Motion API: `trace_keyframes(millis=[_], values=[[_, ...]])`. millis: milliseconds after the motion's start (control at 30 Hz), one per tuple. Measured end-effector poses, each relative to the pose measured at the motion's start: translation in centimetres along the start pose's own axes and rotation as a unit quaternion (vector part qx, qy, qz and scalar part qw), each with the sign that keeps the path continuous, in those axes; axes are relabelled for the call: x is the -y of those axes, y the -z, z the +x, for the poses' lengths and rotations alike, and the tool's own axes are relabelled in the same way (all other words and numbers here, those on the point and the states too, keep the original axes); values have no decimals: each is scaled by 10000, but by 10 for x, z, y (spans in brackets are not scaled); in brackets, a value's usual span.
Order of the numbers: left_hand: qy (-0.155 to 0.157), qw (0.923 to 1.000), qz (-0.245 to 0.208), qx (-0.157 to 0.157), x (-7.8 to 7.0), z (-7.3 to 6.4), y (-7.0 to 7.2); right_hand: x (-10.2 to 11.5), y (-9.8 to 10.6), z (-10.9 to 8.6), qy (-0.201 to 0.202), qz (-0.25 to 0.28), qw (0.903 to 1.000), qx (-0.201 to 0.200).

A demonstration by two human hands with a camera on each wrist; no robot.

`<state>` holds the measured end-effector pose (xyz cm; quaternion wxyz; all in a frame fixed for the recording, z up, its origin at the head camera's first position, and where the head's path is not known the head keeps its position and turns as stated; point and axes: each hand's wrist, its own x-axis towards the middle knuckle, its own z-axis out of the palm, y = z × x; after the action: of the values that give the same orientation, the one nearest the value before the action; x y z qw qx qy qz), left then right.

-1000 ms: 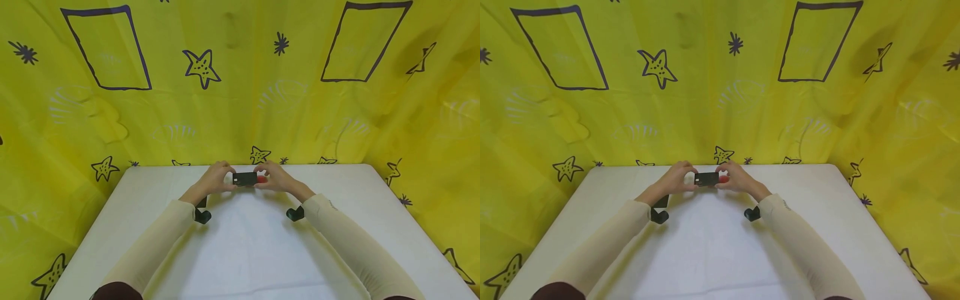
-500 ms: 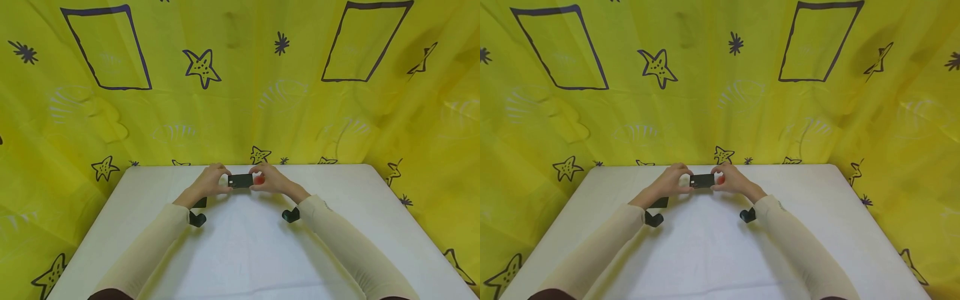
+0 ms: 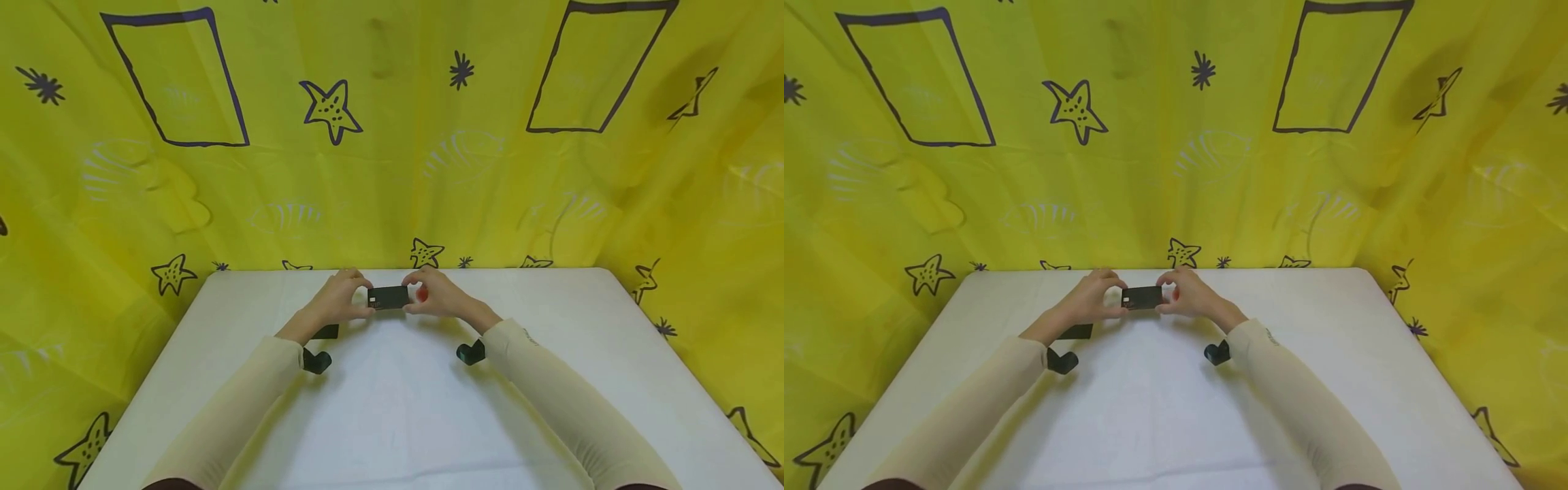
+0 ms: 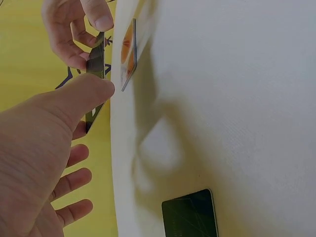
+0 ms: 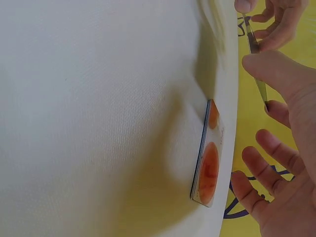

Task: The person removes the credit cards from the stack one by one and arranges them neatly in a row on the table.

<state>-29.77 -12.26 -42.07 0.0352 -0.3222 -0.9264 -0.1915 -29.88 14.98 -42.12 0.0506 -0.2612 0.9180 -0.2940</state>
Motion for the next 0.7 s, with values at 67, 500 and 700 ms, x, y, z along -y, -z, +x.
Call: trace_keyframes(millis=[67, 500, 700], values=[[7, 10000, -3, -9, 1, -2, 0, 1, -1, 1, 70, 7, 10000, -1], [20, 10000, -37, -68, 6, -11, 1, 3, -8, 5, 352, -16, 9994, -52], [76, 10000, -41, -18, 8, -15, 1, 5, -12, 7, 267, 68, 9996, -23]])
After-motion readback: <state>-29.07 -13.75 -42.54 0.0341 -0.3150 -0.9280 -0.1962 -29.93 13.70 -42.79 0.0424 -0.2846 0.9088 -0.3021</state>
